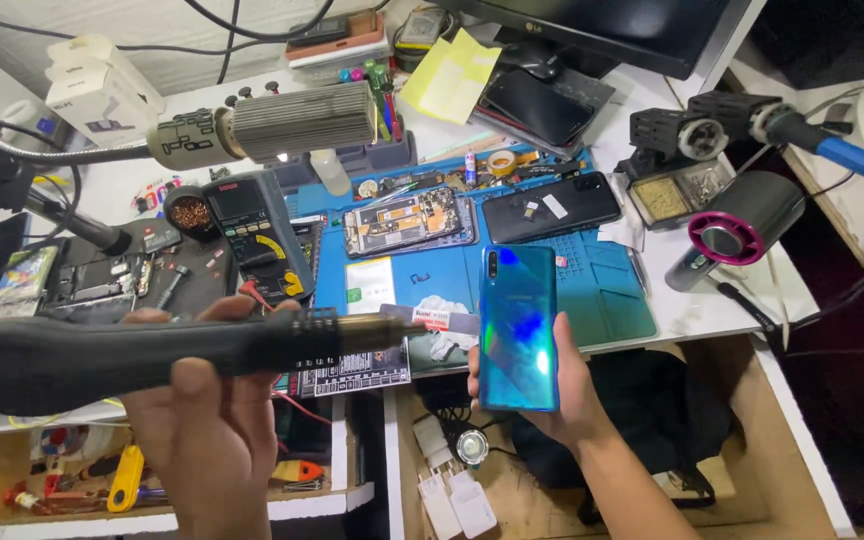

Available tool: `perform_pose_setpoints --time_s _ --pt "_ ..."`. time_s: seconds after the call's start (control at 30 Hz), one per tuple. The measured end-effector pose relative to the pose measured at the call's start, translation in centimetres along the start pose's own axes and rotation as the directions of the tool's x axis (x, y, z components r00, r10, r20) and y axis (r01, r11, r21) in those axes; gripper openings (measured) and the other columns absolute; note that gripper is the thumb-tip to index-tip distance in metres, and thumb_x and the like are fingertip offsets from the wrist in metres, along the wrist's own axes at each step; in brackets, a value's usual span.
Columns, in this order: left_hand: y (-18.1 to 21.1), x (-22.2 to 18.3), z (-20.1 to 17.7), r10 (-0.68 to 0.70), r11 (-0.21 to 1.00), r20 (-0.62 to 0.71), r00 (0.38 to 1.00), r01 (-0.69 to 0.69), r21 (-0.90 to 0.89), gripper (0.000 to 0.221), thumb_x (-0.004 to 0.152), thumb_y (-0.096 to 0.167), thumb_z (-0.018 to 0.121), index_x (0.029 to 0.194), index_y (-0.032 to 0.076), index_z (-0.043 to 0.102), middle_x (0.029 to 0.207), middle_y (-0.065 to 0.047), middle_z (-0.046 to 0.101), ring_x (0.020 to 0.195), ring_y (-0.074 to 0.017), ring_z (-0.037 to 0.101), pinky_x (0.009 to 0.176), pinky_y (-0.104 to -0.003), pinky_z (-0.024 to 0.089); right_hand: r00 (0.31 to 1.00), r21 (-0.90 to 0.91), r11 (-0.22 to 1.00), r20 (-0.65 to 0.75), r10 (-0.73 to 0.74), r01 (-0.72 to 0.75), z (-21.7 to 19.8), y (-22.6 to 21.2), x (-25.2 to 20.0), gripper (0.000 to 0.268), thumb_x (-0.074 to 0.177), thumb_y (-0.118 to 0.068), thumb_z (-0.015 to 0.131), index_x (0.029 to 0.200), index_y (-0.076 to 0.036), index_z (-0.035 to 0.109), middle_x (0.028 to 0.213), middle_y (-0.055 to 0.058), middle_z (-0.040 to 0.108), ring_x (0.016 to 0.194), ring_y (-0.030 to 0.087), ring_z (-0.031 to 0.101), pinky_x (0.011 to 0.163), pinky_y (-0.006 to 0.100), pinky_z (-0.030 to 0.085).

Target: Disassembling a smartphone by heating the back cover and prying it open with a tool

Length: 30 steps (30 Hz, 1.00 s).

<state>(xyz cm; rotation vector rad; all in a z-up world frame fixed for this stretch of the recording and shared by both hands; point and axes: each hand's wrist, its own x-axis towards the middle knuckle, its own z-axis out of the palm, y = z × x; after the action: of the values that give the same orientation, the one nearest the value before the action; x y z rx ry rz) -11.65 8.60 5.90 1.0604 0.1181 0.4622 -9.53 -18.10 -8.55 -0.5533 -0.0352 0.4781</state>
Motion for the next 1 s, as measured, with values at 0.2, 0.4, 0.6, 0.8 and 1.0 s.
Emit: perform_pose_setpoints --time_s 0.2,0.4,0.6,0.8,1.0 --pt "1.4 1.1 2.0 0.175 0.905 0.32 0.931 -0.28 0.319 0.044 0.095 0.014 0.059 0.127 0.014 0.03 0.117 -0.034 0.062 0.104 -0.0385 0.067 0.099 -0.05 0.061 0.993 -0.04 0.994 -0.07 0.096 -0.099 0.0 0.7 0.2 0.092 0.093 -0.077 0.028 0.137 0.0 0.054 0.104 0.023 0.068 0.087 0.036 0.07 0.075 0.052 0.06" --pt "6.5 4.0 1.3 0.245 0.581 0.315 0.917 -0.399 0.709 0.041 0.11 0.04 0.049 0.12 0.001 0.048 0.127 -0.015 0.064 0.101 -0.0256 0.075 0.078 -0.02 0.052 0.991 -0.014 0.991 -0.012 0.136 -0.137 -0.3 1.3 0.4 0.087 0.093 -0.073 0.034 0.143 -0.002 0.049 0.106 0.027 0.069 0.089 0.039 0.073 0.079 0.053 0.061" --pt "8.6 6.0 -7.4 0.084 0.437 0.432 0.898 -0.423 0.794 0.052 0.087 0.036 0.043 0.117 -0.006 0.054 0.117 -0.016 0.057 0.1 -0.0248 0.059 0.082 -0.028 0.044 0.986 0.006 0.988 -0.054 0.155 -0.155 -0.4 1.5 0.4 0.09 0.091 -0.076 0.034 0.139 -0.001 0.053 0.107 0.026 0.067 0.089 0.039 0.072 0.077 0.052 0.061" --pt "6.7 -1.6 4.2 0.014 0.819 0.383 0.924 -0.23 0.526 0.061 0.081 0.03 0.066 0.122 0.012 0.025 0.096 -0.023 0.07 0.09 -0.0377 0.081 0.094 -0.054 0.075 0.983 -0.02 0.986 -0.088 0.164 -0.166 -0.4 1.9 0.3 0.094 0.088 -0.079 0.033 0.131 0.001 0.058 0.111 0.025 0.069 0.092 0.039 0.072 0.08 0.056 0.061" --pt "1.9 -0.4 3.6 -0.223 0.614 0.644 0.732 -0.407 0.676 0.046 0.094 0.028 0.067 0.129 0.012 0.043 0.123 0.003 0.065 0.122 -0.0143 0.054 0.113 -0.032 0.03 0.96 -0.021 0.967 -0.132 0.248 -0.253 0.1 2.3 0.1 0.103 0.087 -0.079 0.028 0.14 0.006 0.053 0.11 0.034 0.07 0.092 0.046 0.072 0.08 0.056 0.059"
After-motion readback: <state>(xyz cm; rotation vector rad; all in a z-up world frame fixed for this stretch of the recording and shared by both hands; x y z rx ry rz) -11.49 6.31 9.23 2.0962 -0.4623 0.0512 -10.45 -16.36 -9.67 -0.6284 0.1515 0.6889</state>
